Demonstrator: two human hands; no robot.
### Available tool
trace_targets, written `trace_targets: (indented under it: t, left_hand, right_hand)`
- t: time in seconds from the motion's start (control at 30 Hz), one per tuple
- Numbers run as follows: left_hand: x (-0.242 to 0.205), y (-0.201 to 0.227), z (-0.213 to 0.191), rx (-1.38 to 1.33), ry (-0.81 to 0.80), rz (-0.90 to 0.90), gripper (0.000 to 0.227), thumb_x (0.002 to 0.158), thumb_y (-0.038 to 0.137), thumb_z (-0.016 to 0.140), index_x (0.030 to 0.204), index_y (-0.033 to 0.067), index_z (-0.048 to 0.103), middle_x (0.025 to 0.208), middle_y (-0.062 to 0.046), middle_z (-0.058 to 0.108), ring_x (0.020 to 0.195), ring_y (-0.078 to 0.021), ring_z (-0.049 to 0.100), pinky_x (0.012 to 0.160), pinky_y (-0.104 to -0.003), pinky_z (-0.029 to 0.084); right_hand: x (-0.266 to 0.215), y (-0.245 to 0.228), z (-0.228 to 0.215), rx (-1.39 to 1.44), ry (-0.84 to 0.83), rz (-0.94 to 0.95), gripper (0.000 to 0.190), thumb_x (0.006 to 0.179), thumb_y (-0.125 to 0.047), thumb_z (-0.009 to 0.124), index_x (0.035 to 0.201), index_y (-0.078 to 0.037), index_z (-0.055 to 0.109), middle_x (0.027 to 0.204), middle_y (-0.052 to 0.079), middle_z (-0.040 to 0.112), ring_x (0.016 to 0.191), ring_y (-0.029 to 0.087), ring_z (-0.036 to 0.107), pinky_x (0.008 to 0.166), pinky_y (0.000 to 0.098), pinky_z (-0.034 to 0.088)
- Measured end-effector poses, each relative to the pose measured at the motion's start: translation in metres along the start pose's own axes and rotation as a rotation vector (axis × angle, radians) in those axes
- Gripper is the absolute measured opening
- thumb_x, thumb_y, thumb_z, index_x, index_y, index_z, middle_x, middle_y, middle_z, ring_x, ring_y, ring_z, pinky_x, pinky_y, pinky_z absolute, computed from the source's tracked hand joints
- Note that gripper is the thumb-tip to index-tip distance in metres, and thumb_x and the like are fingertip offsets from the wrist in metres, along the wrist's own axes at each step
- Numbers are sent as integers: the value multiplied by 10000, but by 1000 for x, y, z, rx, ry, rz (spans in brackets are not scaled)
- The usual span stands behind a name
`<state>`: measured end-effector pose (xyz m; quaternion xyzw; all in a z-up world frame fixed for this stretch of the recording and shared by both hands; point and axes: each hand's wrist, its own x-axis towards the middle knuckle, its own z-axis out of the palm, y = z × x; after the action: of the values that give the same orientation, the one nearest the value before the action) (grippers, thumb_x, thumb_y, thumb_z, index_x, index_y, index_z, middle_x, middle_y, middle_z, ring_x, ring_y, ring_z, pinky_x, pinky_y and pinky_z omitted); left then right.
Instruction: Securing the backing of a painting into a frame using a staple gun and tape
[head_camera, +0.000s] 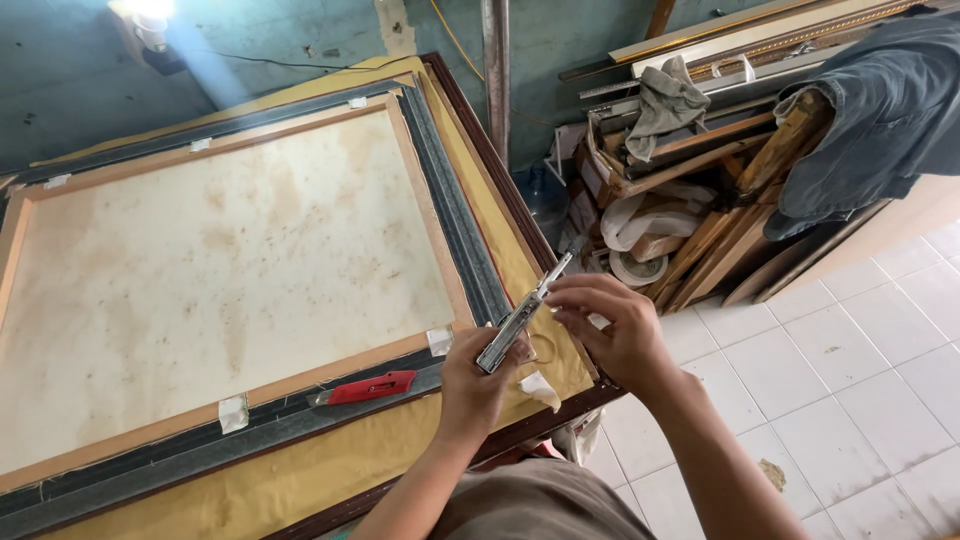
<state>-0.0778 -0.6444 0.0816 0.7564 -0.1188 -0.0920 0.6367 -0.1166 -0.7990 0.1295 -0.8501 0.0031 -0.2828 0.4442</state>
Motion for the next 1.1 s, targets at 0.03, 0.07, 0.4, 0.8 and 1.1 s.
trace_targets:
  t: [0.03, 0.07, 0.4, 0.8, 1.1]
  left_hand:
    - [-2, 8, -2, 6, -25, 45, 132, 686, 223, 728, 765, 128, 683, 808, -129, 593, 801, -275, 578, 734, -320, 425]
    - [-2, 7, -2, 5, -22, 46, 132, 686, 223, 728, 765, 128, 683, 808, -129, 593, 801, -275, 578, 734, -320, 425]
    - [-4, 5, -11, 12, -57, 41, 146, 701, 249, 724, 779, 131, 689, 796, -138, 589, 761, -271, 570, 713, -325, 421]
    - [-6, 13, -12, 5, -62, 28, 148, 709, 244, 714, 787, 121, 689, 797, -150, 577, 759, -301, 564, 703, -335, 422]
    - [-7, 11, -3, -173, -69, -55, 169, 715, 281, 704, 784, 129, 682, 797, -112, 578, 771, -165, 516, 725, -275, 400]
  right_hand:
    - [6, -8, -2, -40, -92, -182, 127, 749, -66, 643, 859, -113, 685, 950, 82, 655, 835, 271, 627, 697, 365, 523]
    - [9, -8, -2, -39, -94, -184, 127, 749, -66, 643, 859, -113, 685, 950, 82, 655, 835, 271, 627, 697, 365, 523]
    - [27, -3, 2, -194, -448, -347, 80, 771, -132, 617, 839, -133, 660, 885, -1, 670, 834, 255, 577, 653, 362, 444]
    - [35, -2, -4, -199, -532, -318, 149, 762, -176, 644, 901, -128, 668, 902, 32, 674, 831, 246, 580, 679, 357, 454]
    - [40, 36, -3, 241, -114, 603, 385, 926, -406, 304, 1182, -231, 532, 1245, 20, 507, 1160, 259, 449, 940, 504, 320]
